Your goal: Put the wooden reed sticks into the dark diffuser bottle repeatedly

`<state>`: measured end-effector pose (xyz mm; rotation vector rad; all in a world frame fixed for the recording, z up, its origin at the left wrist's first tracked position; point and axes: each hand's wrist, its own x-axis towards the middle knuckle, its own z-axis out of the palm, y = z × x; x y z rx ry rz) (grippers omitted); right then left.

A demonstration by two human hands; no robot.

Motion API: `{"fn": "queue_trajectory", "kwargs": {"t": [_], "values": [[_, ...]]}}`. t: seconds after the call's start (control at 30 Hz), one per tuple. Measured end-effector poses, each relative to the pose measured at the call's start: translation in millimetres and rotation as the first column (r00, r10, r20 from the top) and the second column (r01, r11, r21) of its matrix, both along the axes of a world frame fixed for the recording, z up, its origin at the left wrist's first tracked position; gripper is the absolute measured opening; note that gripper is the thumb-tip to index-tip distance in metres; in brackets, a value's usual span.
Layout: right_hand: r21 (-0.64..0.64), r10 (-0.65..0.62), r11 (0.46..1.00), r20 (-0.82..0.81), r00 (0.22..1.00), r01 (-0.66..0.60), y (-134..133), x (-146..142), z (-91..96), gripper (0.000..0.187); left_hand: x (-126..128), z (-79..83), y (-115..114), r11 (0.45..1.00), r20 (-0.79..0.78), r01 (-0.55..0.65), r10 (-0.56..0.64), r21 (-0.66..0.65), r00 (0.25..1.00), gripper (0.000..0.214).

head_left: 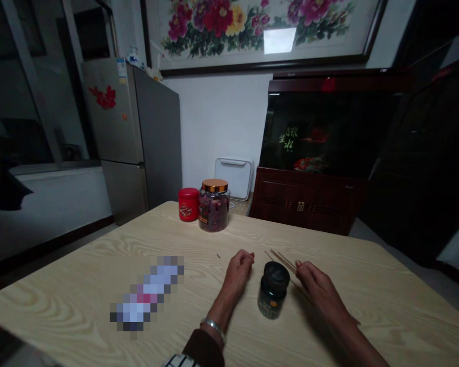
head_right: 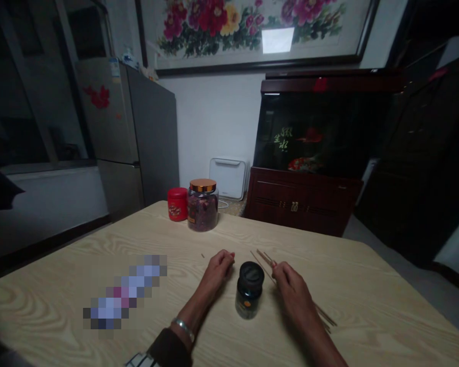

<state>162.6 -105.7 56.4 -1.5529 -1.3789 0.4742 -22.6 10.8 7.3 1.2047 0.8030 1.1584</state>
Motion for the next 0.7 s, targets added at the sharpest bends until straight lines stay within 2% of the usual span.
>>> {"fn": "queue_trajectory", "kwargs": {"t": [0.07,0.13,0.23,0.27,0.33,0.37,0.43,0.5,0.57,0.6,0.63,0.7], "values": [[0.063,-0.027,0.998,-0.061,0.998,0.031,7,13,12.5,0.051,-3,13.6,-2,0.994,-0.060,-0.007,0.013,0.111,0.998,0.044],[0.095,-0.044,0.994,-0.155,0.987,0.059,13,21,33.8,0.054,-5,36.2,-1,0.977,-0.109,0.017,0.006,0.210,0.994,0.049],[0.120,0.020,0.993,-0.308,0.951,0.018,14,25,80.1,0.057,-10,87.5,-1,0.946,-0.158,0.082,-0.033,0.314,0.987,0.055],[0.136,0.082,0.990,-0.359,0.930,-0.035,12,25,97.8,0.058,-11,108.2,-2,0.930,-0.184,0.138,-0.078,0.340,0.980,0.058],[0.168,0.256,0.965,-0.455,0.853,-0.200,7,25,133.7,0.060,-15,151.5,-7,0.912,-0.187,0.292,-0.246,0.286,0.951,0.060],[0.187,0.348,0.937,-0.493,0.797,-0.293,3,25,150.8,0.061,-18,172.6,-10,0.893,-0.164,0.380,-0.348,0.242,0.923,0.061],[0.233,0.495,0.864,-0.548,0.674,-0.446,-5,25,181.5,0.063,-24,209.9,-17,0.820,-0.064,0.541,-0.539,0.190,0.840,0.064],[0.281,0.585,0.798,-0.574,0.573,-0.534,-13,24,204.4,0.066,-31,236.5,-22,0.762,0.021,0.626,-0.637,0.166,0.770,0.069],[0.314,0.632,0.755,-0.583,0.511,-0.575,-20,24,216.7,0.069,-37,248.8,-25,0.735,0.089,0.664,-0.677,0.138,0.731,0.074],[0.322,0.646,0.740,-0.586,0.490,-0.591,-22,23,217.9,0.070,-39,249.1,-26,0.723,0.118,0.680,-0.691,0.123,0.713,0.076],[0.322,0.655,0.727,-0.591,0.471,-0.607,-24,22,215.6,0.071,-40,245.5,-26,0.708,0.145,0.698,-0.706,0.110,0.693,0.078],[0.313,0.666,0.698,-0.615,0.423,-0.644,-24,21,200.9,0.072,-41,227.8,-25,0.663,0.197,0.744,-0.744,0.090,0.639,0.080]]}}
